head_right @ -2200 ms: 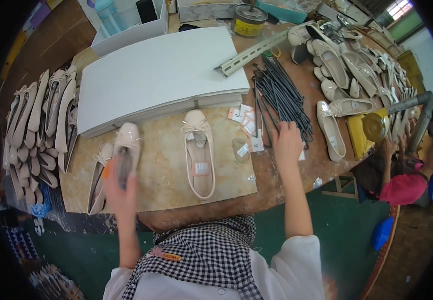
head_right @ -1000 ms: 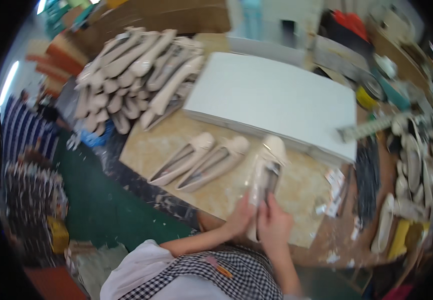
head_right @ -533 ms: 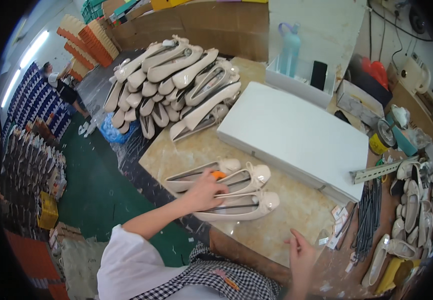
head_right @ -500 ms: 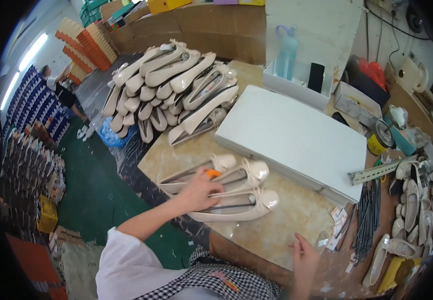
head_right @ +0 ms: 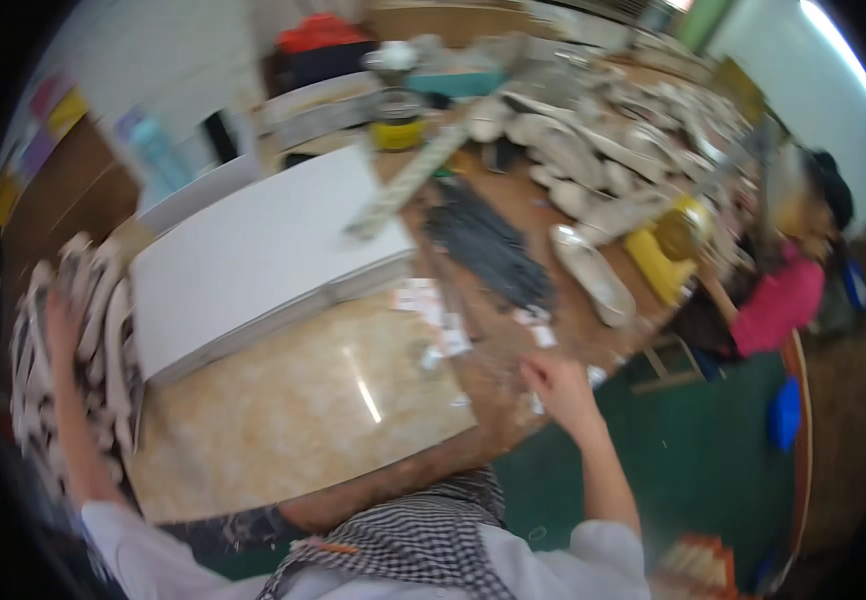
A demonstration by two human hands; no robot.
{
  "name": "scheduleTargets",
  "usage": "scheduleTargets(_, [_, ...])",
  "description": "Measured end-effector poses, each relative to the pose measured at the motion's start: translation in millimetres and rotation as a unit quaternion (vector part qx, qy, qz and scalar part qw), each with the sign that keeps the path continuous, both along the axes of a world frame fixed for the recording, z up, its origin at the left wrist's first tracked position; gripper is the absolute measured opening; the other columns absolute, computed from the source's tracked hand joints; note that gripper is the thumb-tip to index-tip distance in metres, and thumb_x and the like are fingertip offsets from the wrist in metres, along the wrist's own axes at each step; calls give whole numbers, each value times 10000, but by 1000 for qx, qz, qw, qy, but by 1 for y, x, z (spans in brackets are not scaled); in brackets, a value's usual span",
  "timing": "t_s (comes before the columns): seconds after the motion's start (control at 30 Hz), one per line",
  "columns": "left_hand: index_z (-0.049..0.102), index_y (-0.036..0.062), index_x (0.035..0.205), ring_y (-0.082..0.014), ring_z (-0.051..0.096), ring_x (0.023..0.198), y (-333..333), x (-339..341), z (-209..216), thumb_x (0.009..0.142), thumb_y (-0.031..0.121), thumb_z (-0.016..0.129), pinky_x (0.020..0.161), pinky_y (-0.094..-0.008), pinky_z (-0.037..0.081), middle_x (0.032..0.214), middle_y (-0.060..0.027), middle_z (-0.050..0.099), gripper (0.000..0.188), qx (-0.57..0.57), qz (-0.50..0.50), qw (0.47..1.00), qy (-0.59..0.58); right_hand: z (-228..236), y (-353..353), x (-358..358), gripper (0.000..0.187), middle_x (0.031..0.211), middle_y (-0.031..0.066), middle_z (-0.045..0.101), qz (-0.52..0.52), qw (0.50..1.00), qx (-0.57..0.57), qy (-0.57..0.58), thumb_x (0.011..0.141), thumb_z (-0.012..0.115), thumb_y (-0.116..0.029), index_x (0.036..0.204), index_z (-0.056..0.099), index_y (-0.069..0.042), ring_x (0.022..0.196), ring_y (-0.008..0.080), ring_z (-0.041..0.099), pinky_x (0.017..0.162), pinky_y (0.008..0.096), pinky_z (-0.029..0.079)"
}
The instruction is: The person cleans beige high-heeled shoes with a white cloth and applies a small tag to each shoe. They then cut open a large sack to retrieve white tissue paper and wrap each shoe individually in the paper.
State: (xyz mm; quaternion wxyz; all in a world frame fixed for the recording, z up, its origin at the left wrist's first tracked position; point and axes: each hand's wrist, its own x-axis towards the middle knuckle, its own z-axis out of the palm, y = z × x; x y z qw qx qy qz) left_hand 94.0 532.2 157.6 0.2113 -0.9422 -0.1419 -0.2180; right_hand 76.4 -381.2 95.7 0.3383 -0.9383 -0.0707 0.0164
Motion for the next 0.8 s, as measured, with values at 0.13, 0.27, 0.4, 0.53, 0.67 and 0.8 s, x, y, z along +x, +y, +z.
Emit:
scheduleTargets(0.13, [561, -21, 1185, -353, 379, 1275, -108, 28, 2, 850, 137, 623, 1022, -396, 369, 1416, -190, 360, 376, -26, 45, 998, 32, -1, -139, 52, 322, 855, 158, 684, -129, 879, -315, -334, 826, 635, -148, 1120, 622, -17, 658, 204, 617, 629, 310, 484])
scheduleTargets(0.27, [569, 4, 1178, -352, 396, 1261, -190, 48, 14, 822, 67, 618, 1019, -396, 366, 1393, -187, 395, 365, -29, -71, 997, -21, -71, -225, 85, 315, 822, 131, 683, -221, 939, -211, -157, 814, 609, -104, 1114, 637, -12, 655, 173, 614, 637, 298, 493])
scheduleTargets(0.4, [542, 14, 1214, -290, 423, 1267, -428, 18, 11, 739, -73, 579, 1035, -364, 344, 1345, -156, 457, 485, -236, -287, 928, 36, -27, -190, 101, 280, 794, 81, 677, -176, 981, 29, 71, 815, 569, -67, 1075, 669, -32, 695, 127, 615, 639, 285, 497])
scheduleTargets(0.53, [135, 119, 1493, -247, 299, 1370, -604, -7, -70, 748, 493, 699, 1080, -434, 306, 1500, -140, 263, 1006, -727, -271, 591, 221, 19, -95, 108, 374, 956, 61, 687, 156, 973, 142, 96, 848, 596, -104, 1211, 581, -15, 837, 111, 602, 747, 293, 483])
scheduleTargets(0.67, [436, 73, 1296, -248, 489, 1175, -673, -19, -120, 828, 412, 631, 998, -417, 397, 1241, -128, 513, 610, -969, -26, 235, 66, 20, -104, 185, 329, 1094, 101, 653, -40, 978, -199, -38, 805, 585, -102, 1125, 621, -33, 1073, 253, 580, 965, 338, 434])
scheduleTargets(0.8, [525, 73, 1094, -226, 565, 986, -633, -39, -104, 839, 261, 587, 921, -380, 442, 1022, -77, 584, 323, -964, 80, 253, 26, -31, -238, 253, 198, 1048, 39, 612, -70, 770, -575, -268, 800, 523, -121, 944, 659, -112, 1138, 210, 494, 1028, 355, 355])
